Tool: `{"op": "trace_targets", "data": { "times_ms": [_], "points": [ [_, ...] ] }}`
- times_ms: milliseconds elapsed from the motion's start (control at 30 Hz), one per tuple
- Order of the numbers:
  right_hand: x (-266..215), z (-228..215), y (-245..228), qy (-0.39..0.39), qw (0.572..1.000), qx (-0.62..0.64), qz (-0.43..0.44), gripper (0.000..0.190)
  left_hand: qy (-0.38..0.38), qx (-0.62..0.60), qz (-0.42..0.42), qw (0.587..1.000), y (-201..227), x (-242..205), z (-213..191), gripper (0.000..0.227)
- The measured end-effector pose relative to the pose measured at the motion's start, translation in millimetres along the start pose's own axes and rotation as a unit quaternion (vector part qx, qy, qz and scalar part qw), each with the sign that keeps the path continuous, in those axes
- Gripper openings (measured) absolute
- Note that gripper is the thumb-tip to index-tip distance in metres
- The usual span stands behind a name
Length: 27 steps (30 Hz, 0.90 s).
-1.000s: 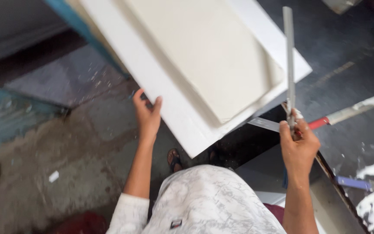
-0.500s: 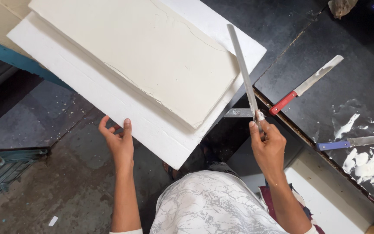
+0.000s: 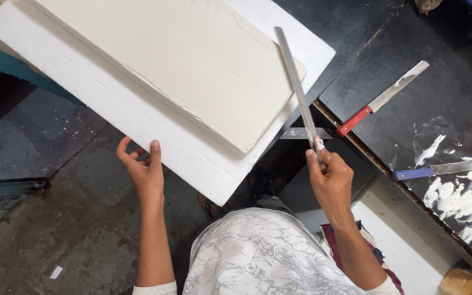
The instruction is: The person applies a white paste to a rectangular white board using a metal spatula. They spread the paste evenly across the surface, then use a straight metal tool to smooth and level the paste. The person repeatedly scoops more paste and continues smoothing the surface.
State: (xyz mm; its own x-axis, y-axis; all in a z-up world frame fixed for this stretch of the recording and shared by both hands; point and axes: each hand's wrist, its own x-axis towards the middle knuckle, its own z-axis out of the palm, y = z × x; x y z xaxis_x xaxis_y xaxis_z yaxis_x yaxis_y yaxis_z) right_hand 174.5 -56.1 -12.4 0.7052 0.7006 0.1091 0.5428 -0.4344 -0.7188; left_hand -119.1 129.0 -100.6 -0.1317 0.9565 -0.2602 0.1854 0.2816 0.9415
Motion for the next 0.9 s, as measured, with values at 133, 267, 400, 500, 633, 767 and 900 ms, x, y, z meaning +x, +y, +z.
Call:
{"op": "trace_targets", "data": {
  "times_ms": [133,267,400,500,633,767,900],
  "points": [
    [-3,10,-16,-0.012,1.0,-0.01,-0.016,0.03,-0.007,-0.029,0.022,0.999,-6,1,-1,0.072],
    [-8,23,-28,-0.034,0.999,-0.012,-0.036,0.028,-0.006,-0.024,0.04,0.999,-7,2,-1,0.071],
    [-14,38,-38,-0.078,0.996,0.014,-0.029,0.028,-0.006,0.001,0.004,1.0,-9,3,-2,0.071],
    [-9,48,-45,-0.159,0.977,0.135,0.045,0.029,-0.012,-0.007,0.021,1.0,-12,4,-4,0.072],
    [5,38,-48,-0.246,0.863,0.418,0.138,0.034,0.053,0.078,0.134,0.986,-5,1,-3,0.07],
    [31,9,-46,-0.166,0.849,0.479,0.148,0.043,0.157,0.207,0.35,0.9,25,-31,2,0.055],
    [52,-16,-38,-0.005,0.914,0.381,0.139,0.053,-0.073,0.063,0.238,0.967,75,-81,36,0.032]
  ]
}}
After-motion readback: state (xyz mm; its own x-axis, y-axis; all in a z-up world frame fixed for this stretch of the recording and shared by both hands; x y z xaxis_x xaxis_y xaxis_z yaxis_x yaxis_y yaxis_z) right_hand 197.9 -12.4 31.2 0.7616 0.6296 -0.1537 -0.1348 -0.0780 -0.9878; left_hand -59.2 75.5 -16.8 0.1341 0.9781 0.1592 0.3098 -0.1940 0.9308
